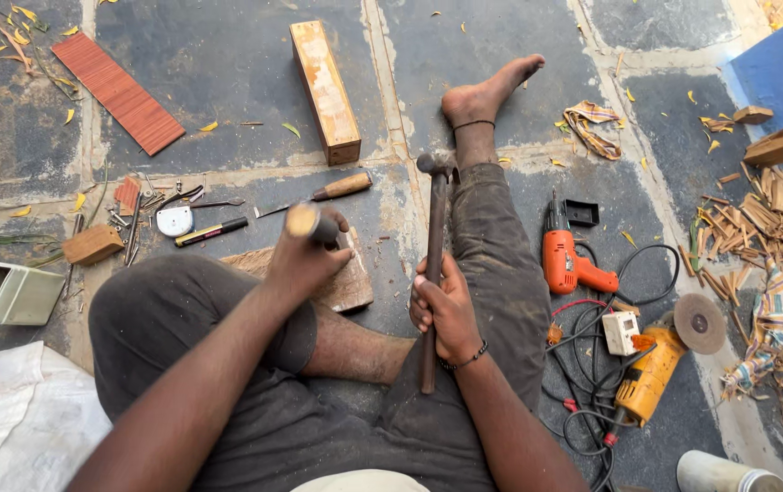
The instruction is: The person sits on the floor and uses a hammer and chisel to carve a rectangular piece of wood. They repeatedly strike the chisel to remove wood chips, occasionally pausing to inspect the work or adjust the wood's position.
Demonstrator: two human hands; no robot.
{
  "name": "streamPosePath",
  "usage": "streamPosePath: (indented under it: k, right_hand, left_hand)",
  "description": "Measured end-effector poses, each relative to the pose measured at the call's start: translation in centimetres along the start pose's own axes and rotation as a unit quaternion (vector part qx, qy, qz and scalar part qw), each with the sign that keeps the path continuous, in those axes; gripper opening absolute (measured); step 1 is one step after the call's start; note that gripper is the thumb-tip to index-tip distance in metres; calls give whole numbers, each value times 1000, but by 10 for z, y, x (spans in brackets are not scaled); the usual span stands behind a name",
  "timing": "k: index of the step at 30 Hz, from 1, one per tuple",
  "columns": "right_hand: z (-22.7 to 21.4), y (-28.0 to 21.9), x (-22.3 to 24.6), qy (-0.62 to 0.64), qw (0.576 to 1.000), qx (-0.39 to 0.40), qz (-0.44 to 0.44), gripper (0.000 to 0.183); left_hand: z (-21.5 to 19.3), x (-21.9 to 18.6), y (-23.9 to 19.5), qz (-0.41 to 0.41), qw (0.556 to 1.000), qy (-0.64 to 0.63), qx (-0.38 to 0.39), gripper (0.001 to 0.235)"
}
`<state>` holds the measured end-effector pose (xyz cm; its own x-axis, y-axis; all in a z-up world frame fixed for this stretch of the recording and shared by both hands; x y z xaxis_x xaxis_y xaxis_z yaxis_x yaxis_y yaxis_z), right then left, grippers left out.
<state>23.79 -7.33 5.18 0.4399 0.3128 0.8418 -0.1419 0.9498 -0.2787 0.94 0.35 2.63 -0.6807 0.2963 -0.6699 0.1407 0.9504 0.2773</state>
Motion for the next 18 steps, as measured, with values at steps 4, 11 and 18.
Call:
streamPosePath:
  k: [4, 11, 18]
  right_hand:
    - [0, 2, 1, 9, 1000, 9, 14, 13]
    - [-3, 8, 3, -1, 999, 10, 43, 13]
    - [-6, 4, 4, 10, 999, 4, 42, 14]
  left_hand:
    - [1, -1, -5, -112, 991, -67, 37, 40]
    - [9, 14, -2, -214, 971, -31, 105, 48]
    - [15, 13, -6, -182, 978, -18, 104, 47]
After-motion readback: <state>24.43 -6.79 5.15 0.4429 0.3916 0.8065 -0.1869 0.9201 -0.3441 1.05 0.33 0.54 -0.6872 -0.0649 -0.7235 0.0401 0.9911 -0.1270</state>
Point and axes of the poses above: each hand's wrist, its own y-axis towards the middle knuckle, its own z-axis out of the palm, x = y × z, the point moved 3 cm from there along y, towards the middle knuckle, and after that the axes turned 6 degrees about y, right-handed, at the moved point
